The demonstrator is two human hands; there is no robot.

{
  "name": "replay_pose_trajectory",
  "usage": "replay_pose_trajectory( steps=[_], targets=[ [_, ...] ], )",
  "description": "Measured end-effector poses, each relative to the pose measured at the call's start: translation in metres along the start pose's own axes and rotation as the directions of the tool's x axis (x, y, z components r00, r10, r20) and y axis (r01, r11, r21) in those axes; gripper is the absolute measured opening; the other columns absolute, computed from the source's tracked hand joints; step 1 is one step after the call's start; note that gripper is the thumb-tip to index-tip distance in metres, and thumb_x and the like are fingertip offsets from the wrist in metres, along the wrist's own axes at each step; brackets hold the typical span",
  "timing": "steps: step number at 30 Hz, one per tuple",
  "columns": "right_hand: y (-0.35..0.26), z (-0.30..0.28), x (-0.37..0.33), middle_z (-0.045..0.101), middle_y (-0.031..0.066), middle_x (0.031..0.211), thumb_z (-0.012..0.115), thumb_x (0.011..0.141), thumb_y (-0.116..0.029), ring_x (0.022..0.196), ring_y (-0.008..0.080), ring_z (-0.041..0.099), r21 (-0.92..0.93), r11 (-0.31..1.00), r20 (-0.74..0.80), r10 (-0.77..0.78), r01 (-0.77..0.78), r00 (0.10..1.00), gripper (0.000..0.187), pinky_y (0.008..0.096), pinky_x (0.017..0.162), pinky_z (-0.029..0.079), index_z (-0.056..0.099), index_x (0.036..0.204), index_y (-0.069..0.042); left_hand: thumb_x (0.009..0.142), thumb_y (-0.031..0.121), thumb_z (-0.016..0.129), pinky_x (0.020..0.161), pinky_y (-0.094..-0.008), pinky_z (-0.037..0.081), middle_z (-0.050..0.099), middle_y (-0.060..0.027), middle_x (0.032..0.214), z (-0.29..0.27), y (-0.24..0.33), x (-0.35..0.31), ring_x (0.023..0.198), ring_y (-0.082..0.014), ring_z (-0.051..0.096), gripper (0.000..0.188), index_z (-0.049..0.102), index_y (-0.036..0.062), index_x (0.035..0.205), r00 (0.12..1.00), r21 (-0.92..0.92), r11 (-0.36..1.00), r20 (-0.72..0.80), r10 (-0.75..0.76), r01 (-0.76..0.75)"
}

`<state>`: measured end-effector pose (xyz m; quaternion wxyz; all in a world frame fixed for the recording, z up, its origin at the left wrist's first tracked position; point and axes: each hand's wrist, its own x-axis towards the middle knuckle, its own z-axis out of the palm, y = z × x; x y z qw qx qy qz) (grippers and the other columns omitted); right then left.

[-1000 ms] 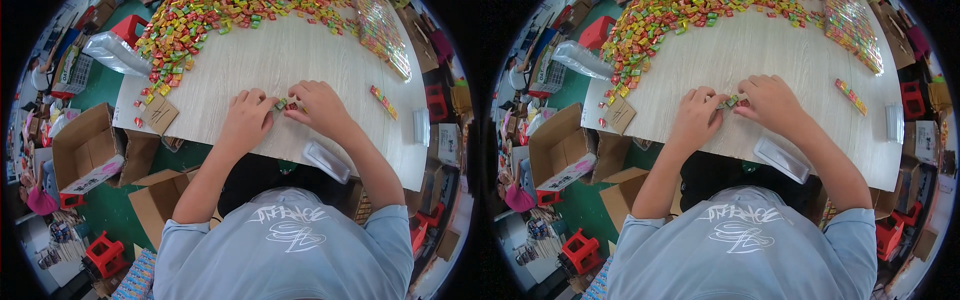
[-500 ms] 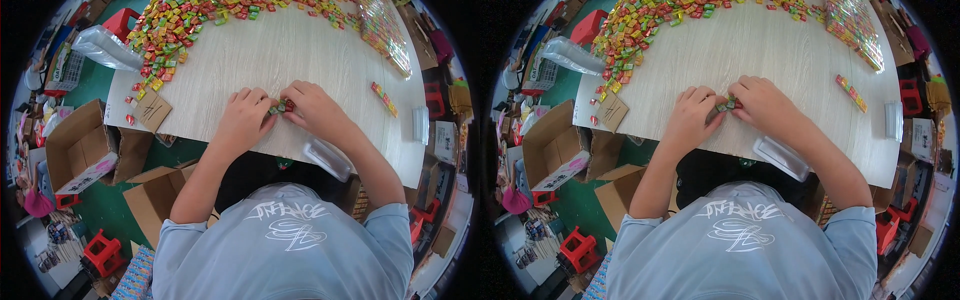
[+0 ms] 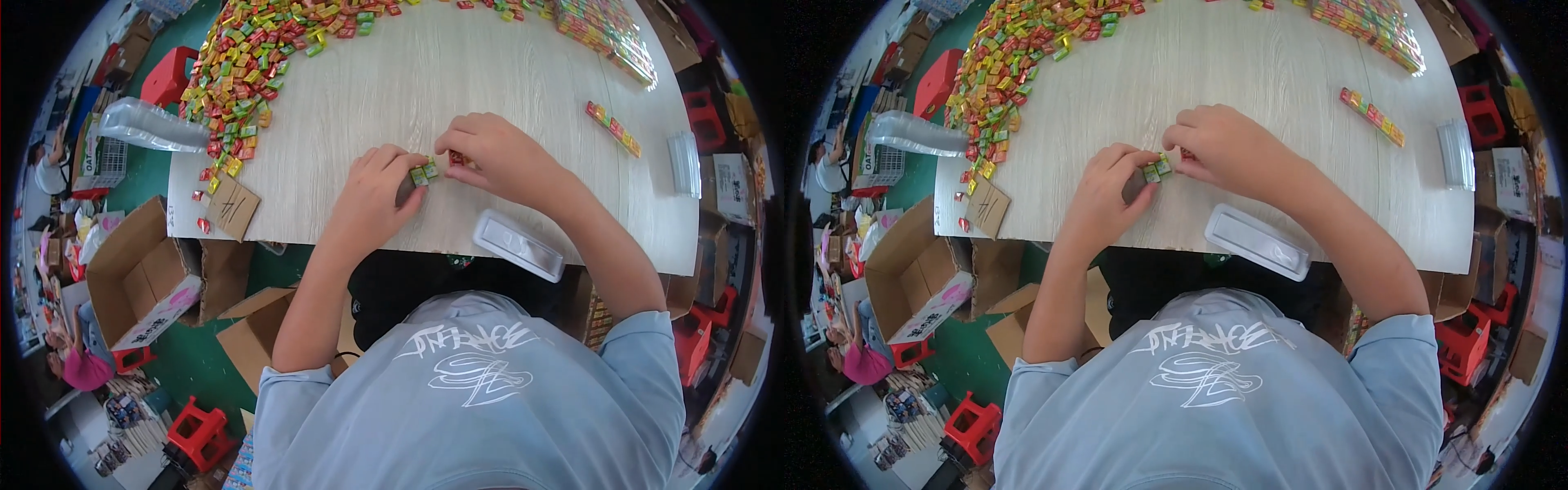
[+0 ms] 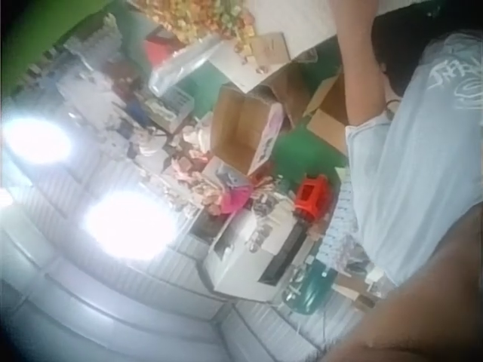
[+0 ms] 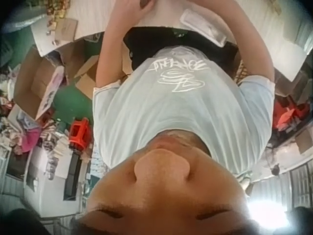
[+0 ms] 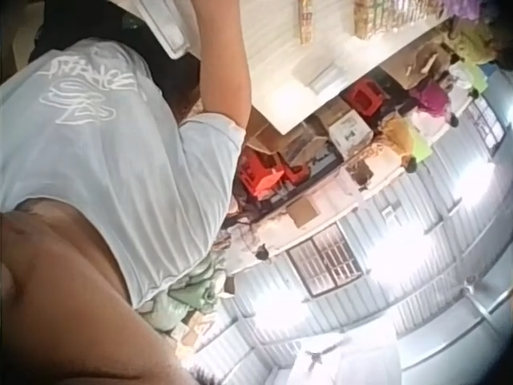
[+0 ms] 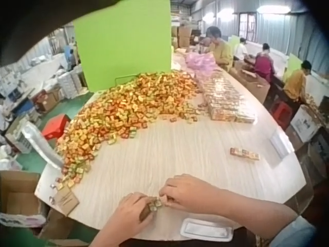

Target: Sorting and stacking small colorful packages into organized rows on a wooden table.

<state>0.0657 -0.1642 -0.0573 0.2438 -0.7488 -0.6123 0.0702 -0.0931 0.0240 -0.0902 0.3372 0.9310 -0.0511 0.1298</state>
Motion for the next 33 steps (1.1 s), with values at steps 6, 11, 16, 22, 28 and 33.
replay_pose_trajectory(
  steps=[6,11,16,22,28,33],
  targets=[
    [0.002,0.017,0.010,0.068,0.0093,0.101,0.078,0.085,-0.012,0.101,0.0313,0.066,-0.057,0.994,0.042,-0.088,0.091,0.995,0.026,0.0425,0.094,0.051,0.070,0.109,-0.007,0.085,0.010,0.077,0.097,-0.0448,0.048,0.063,-0.0109,0.110,0.001,0.003,-0.007,0.105,-0.0313,0.061,0.038,0.071,0.0060,0.122,1.000,0.074,0.997,-0.030,-0.008,0.010],
    [0.005,0.013,0.011,0.069,0.0106,0.103,0.079,0.082,-0.011,0.103,0.0312,0.066,-0.048,0.993,0.101,-0.106,0.111,0.989,0.031,0.0437,0.096,0.050,0.071,0.112,-0.006,0.085,0.009,0.077,0.097,-0.0447,0.048,0.063,-0.0100,0.109,0.002,0.003,-0.004,0.104,-0.0310,0.062,0.041,0.071,0.0069,0.125,1.000,0.083,0.997,-0.016,0.012,-0.010],
    [0.018,-0.025,-0.018,0.066,0.0106,0.101,0.078,0.083,-0.008,0.098,0.0309,0.064,-0.063,0.998,-0.014,0.007,-0.008,1.000,0.030,0.0415,0.091,0.051,0.069,0.111,-0.003,0.085,0.009,0.076,0.095,-0.0443,0.049,0.063,-0.0092,0.109,-0.011,0.012,0.027,0.103,-0.0303,0.063,0.041,0.072,0.0121,0.126,1.000,0.003,1.000,-0.016,0.017,-0.017],
    [0.015,-0.060,-0.077,0.065,0.0103,0.101,0.078,0.085,-0.008,0.097,0.0298,0.063,0.021,0.958,-0.097,0.286,-0.285,0.953,0.029,0.0409,0.090,0.051,0.068,0.112,-0.003,0.086,0.010,0.073,0.091,-0.0428,0.049,0.062,-0.0076,0.105,0.007,0.018,0.050,0.101,-0.0275,0.062,0.041,0.071,0.0174,0.126,0.959,0.228,0.946,0.214,0.183,-0.232],
    [0.001,-0.046,-0.075,0.066,0.0095,0.106,0.079,0.087,-0.014,0.104,0.0298,0.063,-0.036,0.976,-0.063,0.213,-0.215,0.975,0.029,0.0426,0.097,0.050,0.069,0.113,-0.004,0.086,0.010,0.073,0.091,-0.0420,0.049,0.061,-0.0071,0.107,-0.003,0.014,0.025,0.103,-0.0273,0.062,0.039,0.070,0.0148,0.124,0.981,0.268,0.955,0.178,0.083,-0.130],
    [-0.005,-0.021,-0.029,0.066,0.0092,0.108,0.079,0.087,-0.015,0.108,0.0294,0.062,-0.023,0.999,0.046,0.037,-0.036,0.998,0.028,0.0408,0.098,0.048,0.070,0.111,-0.005,0.087,0.007,0.073,0.097,-0.0446,0.049,0.063,-0.0094,0.110,-0.018,0.020,-0.008,0.107,-0.0317,0.061,0.039,0.067,0.0097,0.125,0.991,0.250,0.968,0.126,-0.045,0.012]
  ],
)
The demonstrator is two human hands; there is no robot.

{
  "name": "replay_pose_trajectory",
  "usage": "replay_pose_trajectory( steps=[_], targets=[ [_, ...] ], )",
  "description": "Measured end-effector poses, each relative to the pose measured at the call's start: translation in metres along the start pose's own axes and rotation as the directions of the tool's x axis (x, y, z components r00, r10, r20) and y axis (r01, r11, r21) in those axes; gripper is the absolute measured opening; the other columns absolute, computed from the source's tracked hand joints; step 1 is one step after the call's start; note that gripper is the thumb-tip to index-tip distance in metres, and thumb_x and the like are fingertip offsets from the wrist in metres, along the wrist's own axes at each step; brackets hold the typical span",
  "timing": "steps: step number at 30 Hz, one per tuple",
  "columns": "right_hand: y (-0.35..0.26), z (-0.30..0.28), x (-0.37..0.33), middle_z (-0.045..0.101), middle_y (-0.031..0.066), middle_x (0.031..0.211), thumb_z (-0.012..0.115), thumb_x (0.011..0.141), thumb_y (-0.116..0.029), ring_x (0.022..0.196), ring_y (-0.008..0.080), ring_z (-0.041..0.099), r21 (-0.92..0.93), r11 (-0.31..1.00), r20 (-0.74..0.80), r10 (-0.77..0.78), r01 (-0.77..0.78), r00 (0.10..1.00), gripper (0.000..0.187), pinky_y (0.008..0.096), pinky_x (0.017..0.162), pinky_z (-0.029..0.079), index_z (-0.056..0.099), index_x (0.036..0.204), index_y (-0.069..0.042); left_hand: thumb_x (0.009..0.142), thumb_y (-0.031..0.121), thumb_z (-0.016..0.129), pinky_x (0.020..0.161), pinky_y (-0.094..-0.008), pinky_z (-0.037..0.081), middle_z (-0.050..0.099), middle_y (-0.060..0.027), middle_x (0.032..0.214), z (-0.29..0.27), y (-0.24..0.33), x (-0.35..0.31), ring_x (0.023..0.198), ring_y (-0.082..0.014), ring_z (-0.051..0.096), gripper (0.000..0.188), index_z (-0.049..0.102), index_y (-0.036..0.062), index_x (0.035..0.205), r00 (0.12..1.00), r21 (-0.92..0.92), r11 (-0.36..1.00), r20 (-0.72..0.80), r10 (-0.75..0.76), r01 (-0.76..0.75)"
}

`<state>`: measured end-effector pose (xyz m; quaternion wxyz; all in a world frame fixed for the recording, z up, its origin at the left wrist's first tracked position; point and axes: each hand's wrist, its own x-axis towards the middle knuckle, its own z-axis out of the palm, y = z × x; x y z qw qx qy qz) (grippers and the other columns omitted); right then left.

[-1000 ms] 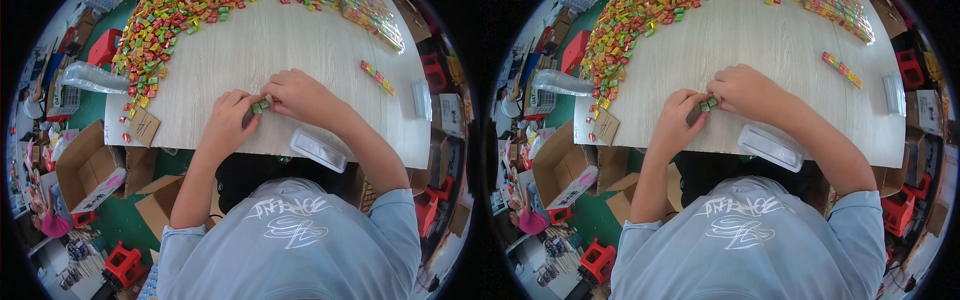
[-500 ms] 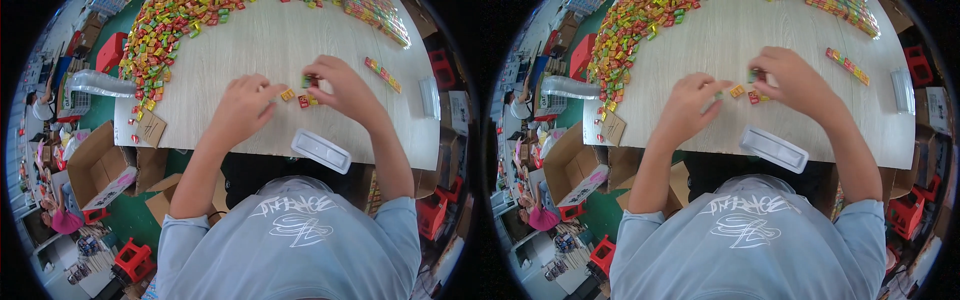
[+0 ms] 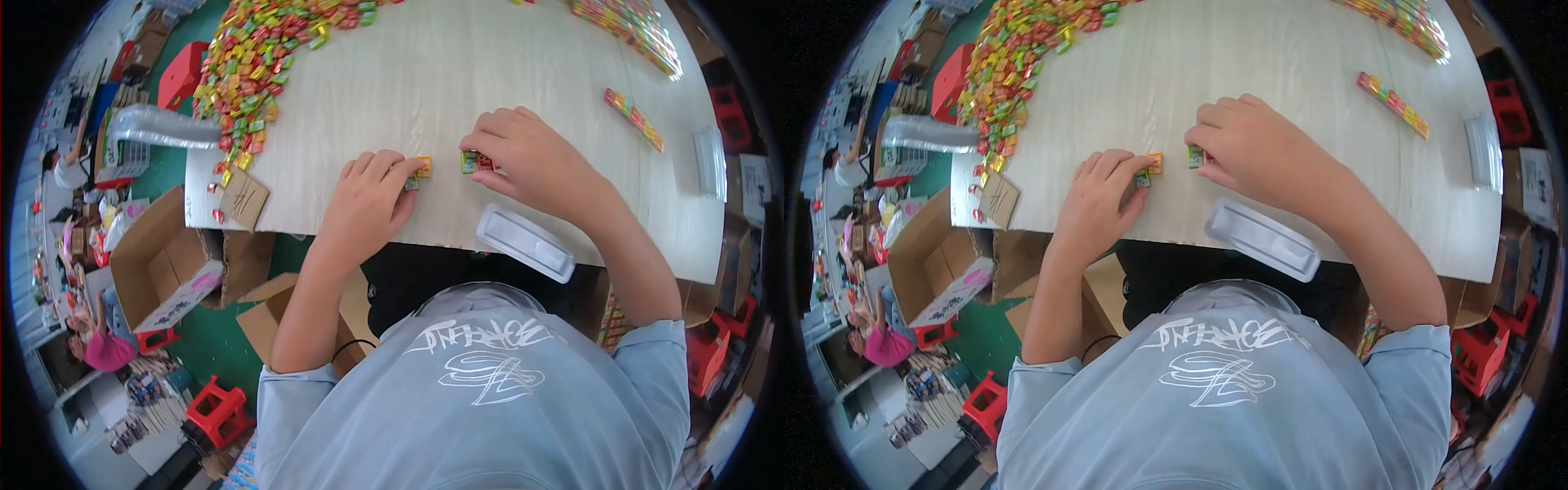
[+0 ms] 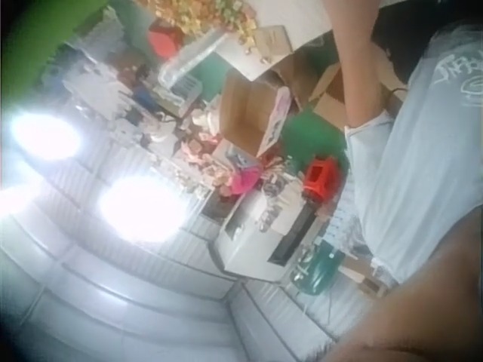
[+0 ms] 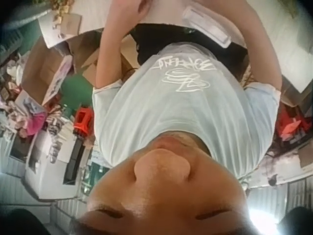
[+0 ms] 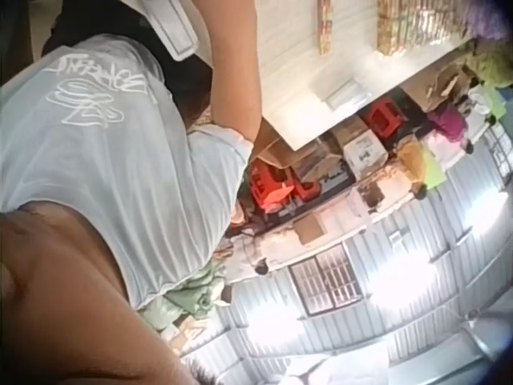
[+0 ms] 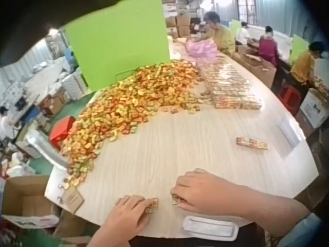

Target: Sorting and stacking small colorful packages into organized rows on a wooden table.

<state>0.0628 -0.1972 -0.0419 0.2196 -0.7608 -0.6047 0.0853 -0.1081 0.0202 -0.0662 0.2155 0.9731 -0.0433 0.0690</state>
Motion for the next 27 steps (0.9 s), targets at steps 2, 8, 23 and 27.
replay_pose_trajectory(
  steps=[2,8,23,27],
  targets=[
    [-0.004,0.009,0.013,0.067,0.0093,0.108,0.079,0.086,-0.015,0.109,0.0281,0.063,-0.103,0.994,0.082,-0.035,0.044,0.996,0.028,0.0400,0.099,0.047,0.071,0.111,-0.006,0.086,0.006,0.074,0.098,-0.0449,0.048,0.064,-0.0110,0.114,-0.002,0.002,-0.010,0.109,-0.0335,0.061,0.041,0.065,0.0065,0.126,1.000,-0.029,0.999,-0.026,-0.014,0.014],
    [-0.004,0.023,0.019,0.067,0.0096,0.111,0.080,0.086,-0.018,0.111,0.0283,0.063,-0.102,0.991,0.107,-0.077,0.088,0.991,0.034,0.0412,0.101,0.047,0.069,0.116,-0.007,0.089,0.012,0.074,0.098,-0.0455,0.049,0.061,-0.0143,0.116,0.003,0.003,-0.018,0.111,-0.0348,0.060,0.047,0.060,0.0052,0.134,0.994,-0.084,0.995,-0.087,-0.063,0.056],
    [0.017,0.010,-0.037,0.061,0.0125,0.120,0.078,0.090,-0.017,0.103,0.0332,0.066,0.026,0.976,0.020,0.216,-0.217,0.976,0.041,0.0405,0.091,0.055,0.065,0.127,-0.005,0.089,0.015,0.080,0.092,-0.0437,0.051,0.062,-0.0147,0.110,0.036,0.017,0.036,0.105,-0.0351,0.060,0.036,0.069,0.0017,0.120,0.996,-0.162,0.986,-0.090,0.030,-0.044],
    [0.022,0.014,-0.036,0.062,0.0123,0.116,0.078,0.090,-0.016,0.100,0.0329,0.066,0.059,0.978,0.005,0.201,-0.201,0.980,0.038,0.0408,0.088,0.055,0.067,0.125,-0.006,0.087,0.014,0.081,0.093,-0.0440,0.052,0.062,-0.0144,0.110,0.037,0.022,0.037,0.105,-0.0351,0.060,0.036,0.071,0.0021,0.119,0.997,-0.175,0.985,-0.083,-0.005,-0.010]
  ],
)
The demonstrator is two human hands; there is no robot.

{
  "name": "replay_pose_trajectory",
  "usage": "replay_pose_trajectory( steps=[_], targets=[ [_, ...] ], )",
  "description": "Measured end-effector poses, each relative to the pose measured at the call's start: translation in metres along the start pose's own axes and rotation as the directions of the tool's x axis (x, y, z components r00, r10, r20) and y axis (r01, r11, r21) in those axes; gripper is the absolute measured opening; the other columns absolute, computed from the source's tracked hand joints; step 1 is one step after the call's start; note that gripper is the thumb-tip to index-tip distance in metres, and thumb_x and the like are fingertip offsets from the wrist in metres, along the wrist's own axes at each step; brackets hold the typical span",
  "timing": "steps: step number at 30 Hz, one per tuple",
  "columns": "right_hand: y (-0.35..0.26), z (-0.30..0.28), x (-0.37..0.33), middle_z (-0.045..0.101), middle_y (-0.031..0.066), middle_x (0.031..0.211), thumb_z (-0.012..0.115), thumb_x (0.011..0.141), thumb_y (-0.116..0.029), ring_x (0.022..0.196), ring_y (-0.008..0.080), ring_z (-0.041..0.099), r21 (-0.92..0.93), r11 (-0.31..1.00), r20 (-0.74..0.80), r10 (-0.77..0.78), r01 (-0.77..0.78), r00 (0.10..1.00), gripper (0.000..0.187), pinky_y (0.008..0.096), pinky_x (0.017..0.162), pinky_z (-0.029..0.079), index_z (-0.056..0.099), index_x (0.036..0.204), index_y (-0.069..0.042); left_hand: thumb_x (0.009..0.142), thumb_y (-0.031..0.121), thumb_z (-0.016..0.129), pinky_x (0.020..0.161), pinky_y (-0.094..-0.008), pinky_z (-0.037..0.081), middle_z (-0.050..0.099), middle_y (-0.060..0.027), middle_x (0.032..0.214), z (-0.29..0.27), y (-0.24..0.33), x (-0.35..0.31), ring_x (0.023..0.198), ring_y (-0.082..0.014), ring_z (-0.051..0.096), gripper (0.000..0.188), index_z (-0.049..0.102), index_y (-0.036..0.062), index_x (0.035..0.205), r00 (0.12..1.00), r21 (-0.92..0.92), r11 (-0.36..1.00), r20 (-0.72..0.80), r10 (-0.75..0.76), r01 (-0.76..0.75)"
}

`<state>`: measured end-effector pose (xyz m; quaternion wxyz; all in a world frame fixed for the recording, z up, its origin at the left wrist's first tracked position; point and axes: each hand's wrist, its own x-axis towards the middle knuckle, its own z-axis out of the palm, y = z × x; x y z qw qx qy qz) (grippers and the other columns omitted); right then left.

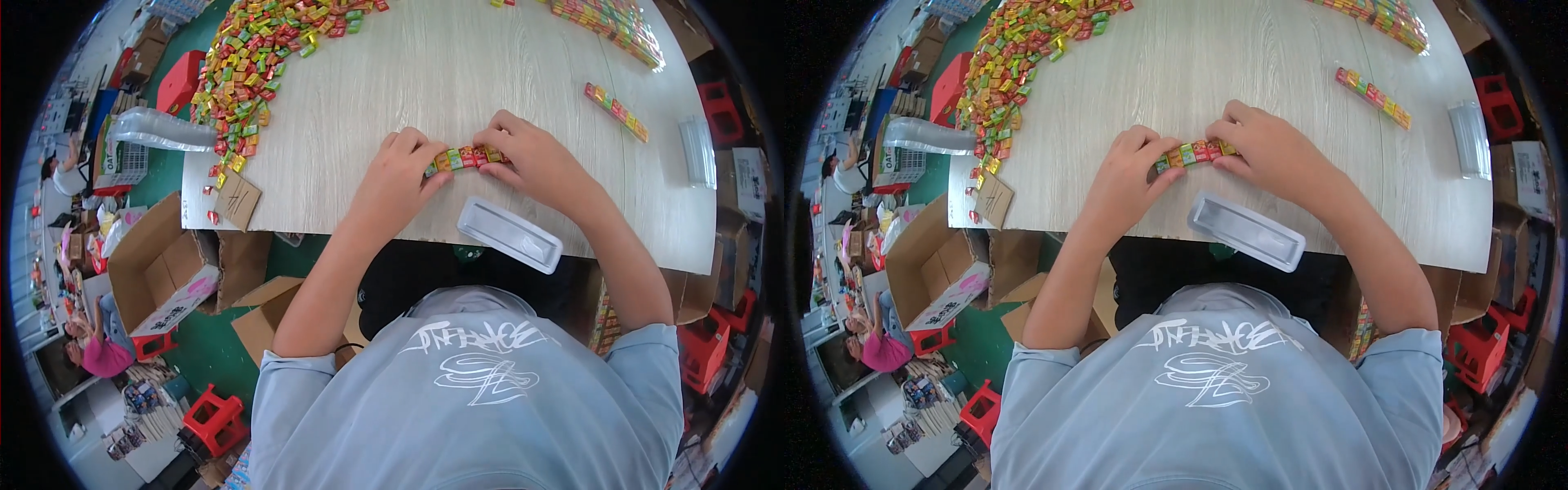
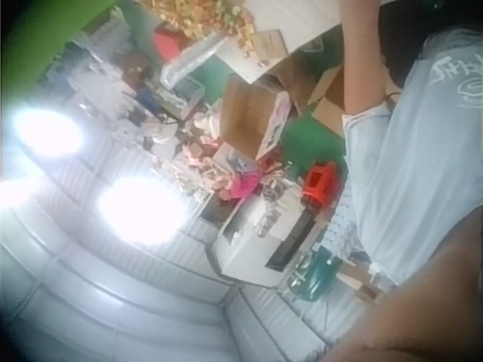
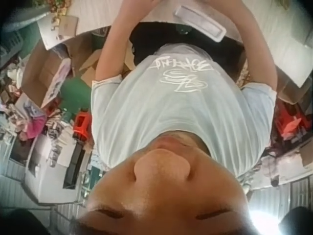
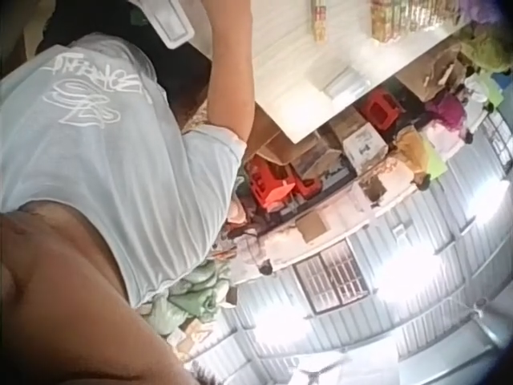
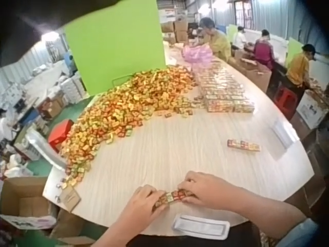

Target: Sorting and stacking small colorful packages into organized rows on a wooden table.

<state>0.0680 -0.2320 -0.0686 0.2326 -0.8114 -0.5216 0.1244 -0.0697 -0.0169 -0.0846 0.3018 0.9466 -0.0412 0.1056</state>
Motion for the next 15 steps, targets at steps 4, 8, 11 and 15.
replay_pose_trajectory(
  steps=[4,8,11,15],
  targets=[
    [0.003,0.004,-0.002,0.062,0.0119,0.112,0.077,0.091,-0.015,0.098,0.0322,0.066,0.010,1.000,-0.039,-0.011,0.011,0.999,0.033,0.0413,0.086,0.055,0.070,0.122,-0.008,0.085,0.015,0.082,0.091,-0.0433,0.053,0.063,-0.0129,0.106,0.004,-0.004,0.001,0.103,-0.0337,0.061,0.033,0.074,0.0038,0.116,1.000,-0.004,1.000,-0.014,0.015,-0.015],
    [0.000,0.005,-0.007,0.062,0.0111,0.109,0.078,0.090,-0.015,0.095,0.0306,0.066,-0.005,1.000,-0.120,0.025,-0.026,0.992,0.035,0.0412,0.084,0.055,0.072,0.125,-0.010,0.085,0.015,0.083,0.089,-0.0424,0.053,0.063,-0.0107,0.102,0.002,-0.004,0.008,0.101,-0.0319,0.061,0.033,0.076,0.0067,0.116,0.999,-0.018,0.999,-0.009,0.044,-0.045],
    [0.007,0.004,-0.011,0.062,0.0103,0.107,0.078,0.090,-0.015,0.094,0.0292,0.066,-0.053,0.999,-0.086,-0.013,0.008,0.996,0.036,0.0406,0.084,0.055,0.074,0.125,-0.012,0.084,0.014,0.083,0.087,-0.0420,0.053,0.062,-0.0100,0.101,0.005,-0.002,0.014,0.099,-0.0314,0.060,0.032,0.076,0.0079,0.115,0.996,-0.007,0.996,0.007,0.091,-0.091],
    [0.006,0.008,-0.015,0.061,0.0098,0.107,0.078,0.090,-0.015,0.095,0.0284,0.065,-0.061,0.998,-0.132,0.018,-0.026,0.991,0.033,0.0400,0.084,0.055,0.075,0.122,-0.013,0.084,0.014,0.083,0.087,-0.0420,0.053,0.062,-0.0100,0.101,0.005,-0.004,0.019,0.099,-0.0313,0.060,0.032,0.076,0.0079,0.115,0.995,-0.012,0.995,0.034,0.098,-0.098]
  ],
)
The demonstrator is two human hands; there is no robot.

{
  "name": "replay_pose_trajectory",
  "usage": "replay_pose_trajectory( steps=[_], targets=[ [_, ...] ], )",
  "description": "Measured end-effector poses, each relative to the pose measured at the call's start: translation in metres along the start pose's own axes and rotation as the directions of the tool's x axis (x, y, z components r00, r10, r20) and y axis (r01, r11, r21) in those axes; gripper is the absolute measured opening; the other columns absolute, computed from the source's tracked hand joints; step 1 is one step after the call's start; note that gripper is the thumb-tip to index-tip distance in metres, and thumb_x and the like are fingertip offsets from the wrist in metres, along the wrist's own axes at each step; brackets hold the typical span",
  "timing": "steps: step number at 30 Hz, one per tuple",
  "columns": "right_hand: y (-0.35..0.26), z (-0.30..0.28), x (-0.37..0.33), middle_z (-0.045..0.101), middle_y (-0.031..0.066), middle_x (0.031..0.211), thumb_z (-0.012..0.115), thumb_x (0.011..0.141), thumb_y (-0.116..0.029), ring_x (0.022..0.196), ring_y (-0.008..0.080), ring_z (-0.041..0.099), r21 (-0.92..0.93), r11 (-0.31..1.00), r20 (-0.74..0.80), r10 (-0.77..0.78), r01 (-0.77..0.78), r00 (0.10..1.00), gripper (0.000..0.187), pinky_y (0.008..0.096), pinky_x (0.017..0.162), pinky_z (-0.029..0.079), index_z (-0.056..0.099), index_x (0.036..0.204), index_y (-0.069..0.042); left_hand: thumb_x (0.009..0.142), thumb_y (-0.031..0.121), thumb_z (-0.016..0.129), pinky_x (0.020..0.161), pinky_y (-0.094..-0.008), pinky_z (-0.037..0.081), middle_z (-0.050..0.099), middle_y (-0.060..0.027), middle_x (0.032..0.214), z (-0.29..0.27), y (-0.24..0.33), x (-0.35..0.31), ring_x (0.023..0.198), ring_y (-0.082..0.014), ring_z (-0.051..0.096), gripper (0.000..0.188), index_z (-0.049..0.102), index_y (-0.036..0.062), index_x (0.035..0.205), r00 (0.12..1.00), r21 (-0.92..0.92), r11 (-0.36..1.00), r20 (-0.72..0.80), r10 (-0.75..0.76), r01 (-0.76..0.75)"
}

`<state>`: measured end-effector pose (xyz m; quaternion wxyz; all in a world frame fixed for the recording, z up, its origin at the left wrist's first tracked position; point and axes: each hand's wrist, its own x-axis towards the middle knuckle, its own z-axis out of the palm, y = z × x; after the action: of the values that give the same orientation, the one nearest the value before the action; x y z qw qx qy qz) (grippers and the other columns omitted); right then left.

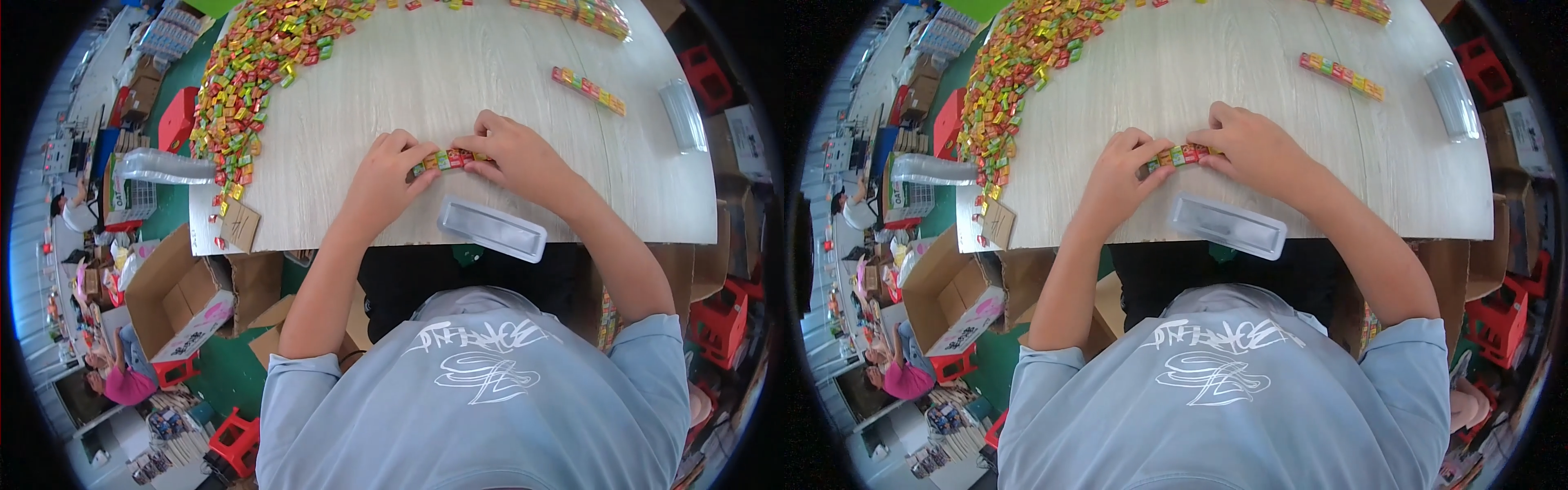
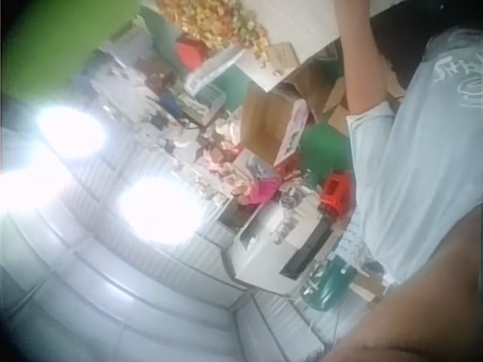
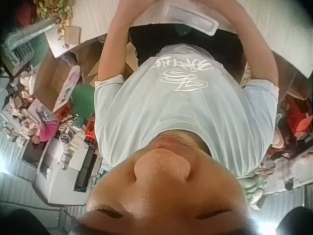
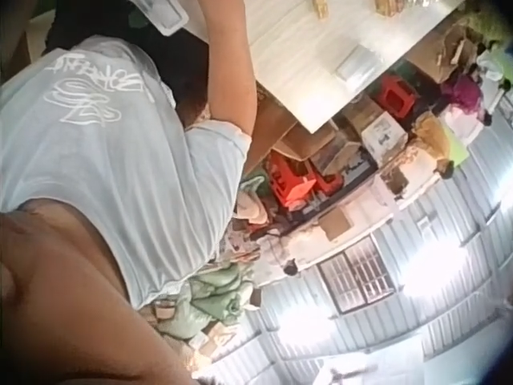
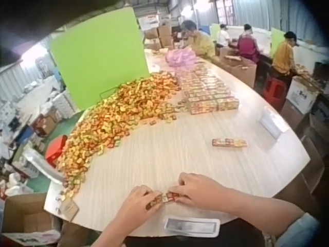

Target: Sorting and stacking small colorful packages into organized rows on a wooden table.

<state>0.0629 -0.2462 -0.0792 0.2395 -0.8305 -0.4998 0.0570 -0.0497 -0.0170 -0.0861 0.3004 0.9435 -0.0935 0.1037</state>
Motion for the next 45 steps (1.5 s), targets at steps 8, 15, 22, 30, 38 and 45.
replay_pose_trajectory(
  steps=[8,15,22,30,38,45],
  targets=[
    [-0.032,-0.032,-0.035,0.059,0.0105,0.106,0.077,0.089,-0.013,0.094,0.0296,0.064,-0.024,0.995,-0.119,0.093,-0.097,0.989,0.032,0.0406,0.083,0.054,0.074,0.122,-0.011,0.085,0.015,0.081,0.088,-0.0414,0.053,0.062,-0.0099,0.099,-0.015,0.027,0.010,0.098,-0.0307,0.061,0.032,0.075,0.0087,0.115,0.987,-0.040,0.987,0.001,0.159,-0.159],
    [-0.100,-0.026,-0.104,0.059,0.0116,0.111,0.077,0.091,-0.011,0.098,0.0312,0.064,0.101,0.906,-0.118,0.421,-0.411,0.900,0.035,0.0403,0.083,0.054,0.071,0.125,-0.011,0.083,0.016,0.084,0.086,-0.0404,0.053,0.062,-0.0099,0.104,-0.014,0.054,-0.012,0.099,-0.0300,0.061,0.036,0.074,0.0097,0.117,0.938,-0.140,0.951,0.179,0.298,-0.275],
    [-0.099,0.014,-0.118,0.061,0.0146,0.120,0.078,0.089,-0.007,0.105,0.0348,0.062,0.051,0.934,-0.347,0.347,-0.352,0.871,0.037,0.0418,0.090,0.053,0.068,0.125,-0.006,0.084,0.019,0.084,0.094,-0.0415,0.050,0.062,-0.0090,0.115,0.003,0.043,-0.034,0.109,-0.0307,0.059,0.045,0.071,0.0100,0.126,0.951,-0.005,0.957,0.110,0.290,-0.291],
    [-0.074,0.031,-0.088,0.065,0.0117,0.128,0.079,0.087,-0.008,0.110,0.0345,0.062,-0.084,0.977,-0.393,0.150,-0.198,0.907,0.036,0.0438,0.095,0.052,0.067,0.121,-0.004,0.096,0.027,0.071,0.111,-0.0469,0.041,0.059,-0.0123,0.145,0.005,0.030,-0.056,0.137,-0.0334,0.054,0.050,0.062,0.0080,0.142,0.983,0.243,0.953,0.012,0.184,-0.181],
    [-0.042,0.008,-0.044,0.062,0.0109,0.135,0.081,0.088,-0.018,0.124,0.0337,0.056,0.033,0.998,-0.216,0.052,-0.046,0.975,0.031,0.0421,0.106,0.048,0.066,0.111,-0.006,0.099,0.029,0.068,0.111,-0.0475,0.042,0.061,-0.0160,0.140,0.000,0.015,-0.058,0.130,-0.0367,0.057,0.053,0.056,0.0025,0.143,0.999,0.079,0.997,-0.024,0.021,-0.019],
    [-0.030,-0.021,-0.027,0.062,0.0094,0.128,0.082,0.087,-0.016,0.122,0.0302,0.057,0.299,0.948,0.133,0.068,-0.106,0.989,0.026,0.0406,0.104,0.048,0.066,0.105,-0.007,0.092,0.031,0.077,0.109,-0.0473,0.043,0.064,-0.0149,0.131,-0.008,0.015,-0.055,0.125,-0.0367,0.058,0.057,0.059,0.0062,0.140,1.000,0.022,1.000,-0.005,0.000,0.000]
  ],
)
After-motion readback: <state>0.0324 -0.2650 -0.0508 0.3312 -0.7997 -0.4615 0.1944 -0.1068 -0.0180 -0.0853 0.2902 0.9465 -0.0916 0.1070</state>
